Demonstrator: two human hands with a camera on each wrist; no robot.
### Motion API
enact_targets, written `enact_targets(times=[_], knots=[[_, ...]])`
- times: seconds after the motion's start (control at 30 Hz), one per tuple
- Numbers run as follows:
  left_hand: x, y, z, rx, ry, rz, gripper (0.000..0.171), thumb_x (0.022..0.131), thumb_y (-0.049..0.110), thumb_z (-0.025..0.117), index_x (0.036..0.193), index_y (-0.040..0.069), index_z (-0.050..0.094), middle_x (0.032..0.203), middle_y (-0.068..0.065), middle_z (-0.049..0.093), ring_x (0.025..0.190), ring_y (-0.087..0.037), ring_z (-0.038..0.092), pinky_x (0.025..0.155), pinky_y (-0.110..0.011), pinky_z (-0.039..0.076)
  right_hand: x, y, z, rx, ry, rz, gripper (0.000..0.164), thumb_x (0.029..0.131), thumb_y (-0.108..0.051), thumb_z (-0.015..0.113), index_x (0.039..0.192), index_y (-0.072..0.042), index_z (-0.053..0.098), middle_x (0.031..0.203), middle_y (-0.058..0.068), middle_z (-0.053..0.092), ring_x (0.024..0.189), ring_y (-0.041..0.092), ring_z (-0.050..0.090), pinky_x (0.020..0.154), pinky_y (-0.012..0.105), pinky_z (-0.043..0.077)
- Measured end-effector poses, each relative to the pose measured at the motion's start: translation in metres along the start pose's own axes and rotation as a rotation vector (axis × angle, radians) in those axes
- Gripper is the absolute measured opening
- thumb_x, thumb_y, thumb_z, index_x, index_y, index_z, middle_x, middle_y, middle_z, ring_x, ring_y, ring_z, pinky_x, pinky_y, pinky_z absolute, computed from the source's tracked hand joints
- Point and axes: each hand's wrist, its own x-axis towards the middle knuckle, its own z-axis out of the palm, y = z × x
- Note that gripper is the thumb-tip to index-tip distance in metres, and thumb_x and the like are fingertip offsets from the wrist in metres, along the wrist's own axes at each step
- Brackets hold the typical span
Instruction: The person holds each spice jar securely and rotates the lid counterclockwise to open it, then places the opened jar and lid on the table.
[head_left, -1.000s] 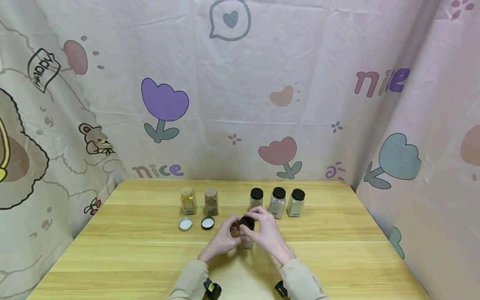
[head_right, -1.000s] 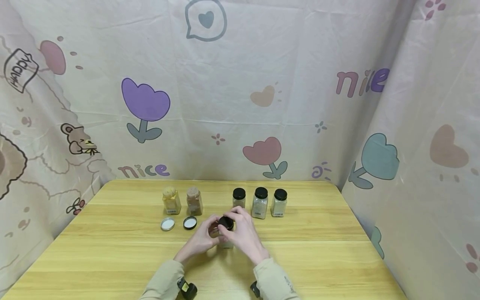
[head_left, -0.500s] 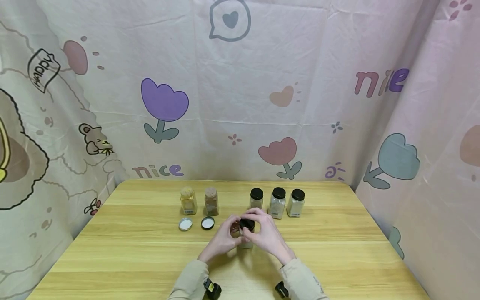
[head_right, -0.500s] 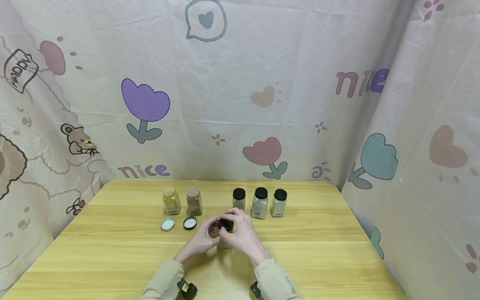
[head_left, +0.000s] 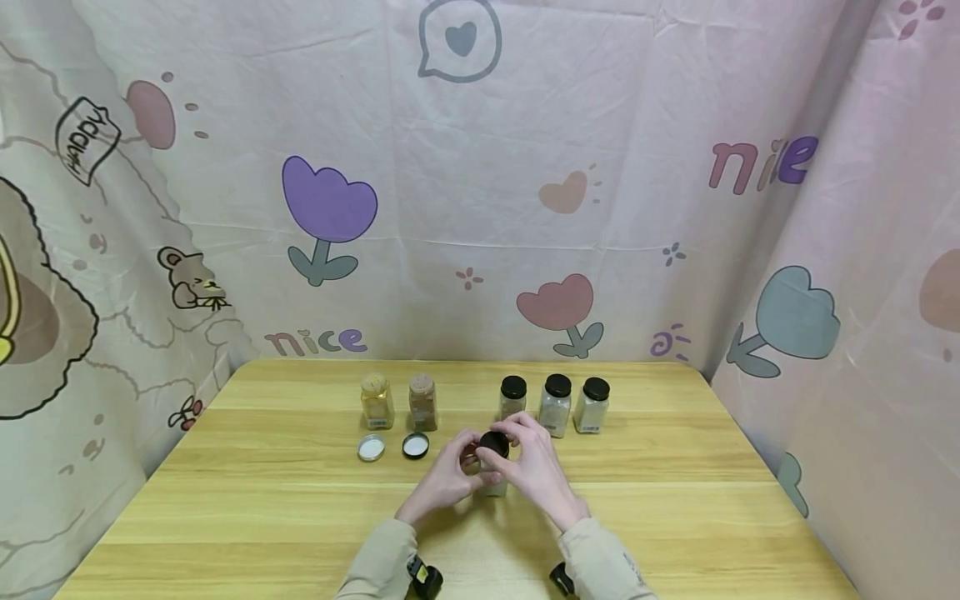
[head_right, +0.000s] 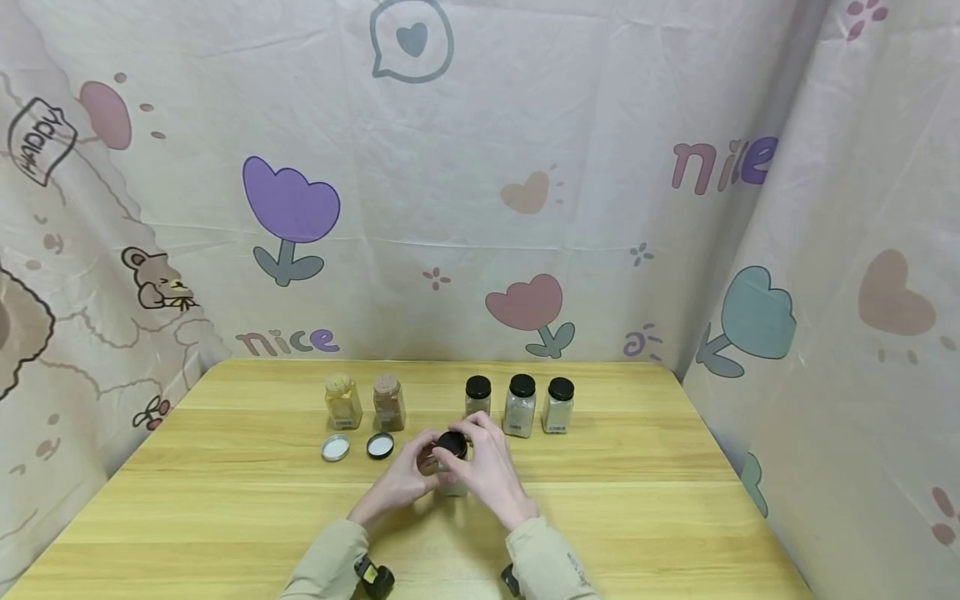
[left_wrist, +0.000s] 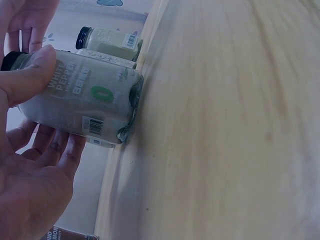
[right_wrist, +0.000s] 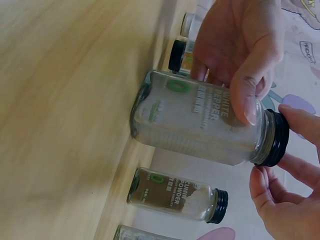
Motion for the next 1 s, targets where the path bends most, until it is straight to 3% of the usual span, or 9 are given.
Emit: enact_targets(times=[0.47, 0.73, 0.83, 1.0], knots=[[0.0000, -0.0055, -0.0018, 0.014, -0.013, 0.064, 0.041, 0.083, 0.004, 0.079, 0.116, -0.005, 0.057, 0.121, -0.022, 0.059, 0.119, -0.039, 0.063, 0.108, -0.036, 0.053, 0.0012, 0.0002, -0.0036, 0.067, -0.068, -0.023, 0.027, 0.079, -0.005, 0.080, 0.106, -0.003, 0.076, 0.108, 0.006, 0.071, 0.101, 0.023, 0.068, 0.093, 0.033, 0.058], [0.0006, -0.0054, -0.0017, -0.006, -0.007, 0.061, 0.043, 0.081, 0.001, 0.079, 0.116, -0.007, 0.056, 0.121, -0.024, 0.060, 0.115, -0.029, 0.063, 0.106, -0.031, 0.054, 0.0006, 0.0027, -0.0043, 0.086, -0.113, -0.074, 0.032, 0.080, -0.002, 0.073, 0.111, -0.004, 0.074, 0.115, 0.007, 0.071, 0.108, 0.025, 0.067, 0.099, 0.040, 0.056], [0.0006, -0.0049, -0.0013, -0.001, -0.004, 0.057, 0.042, 0.080, -0.004, 0.077, 0.116, -0.006, 0.056, 0.120, -0.023, 0.060, 0.114, -0.028, 0.064, 0.106, -0.031, 0.055, -0.0009, 0.0026, -0.0026, 0.072, -0.087, -0.063, 0.031, 0.082, -0.008, 0.076, 0.113, -0.004, 0.074, 0.117, 0.008, 0.069, 0.110, 0.025, 0.065, 0.099, 0.042, 0.055], [0.0005, -0.0031, -0.0003, 0.019, 0.000, 0.023, 0.041, 0.081, 0.001, 0.079, 0.116, -0.004, 0.057, 0.118, -0.020, 0.060, 0.116, -0.035, 0.064, 0.106, -0.037, 0.055, -0.0036, 0.0018, 0.0020, -0.065, 0.014, 0.009, 0.044, 0.081, -0.034, 0.084, 0.111, -0.003, 0.073, 0.105, 0.003, 0.066, 0.105, 0.020, 0.060, 0.092, 0.038, 0.052]])
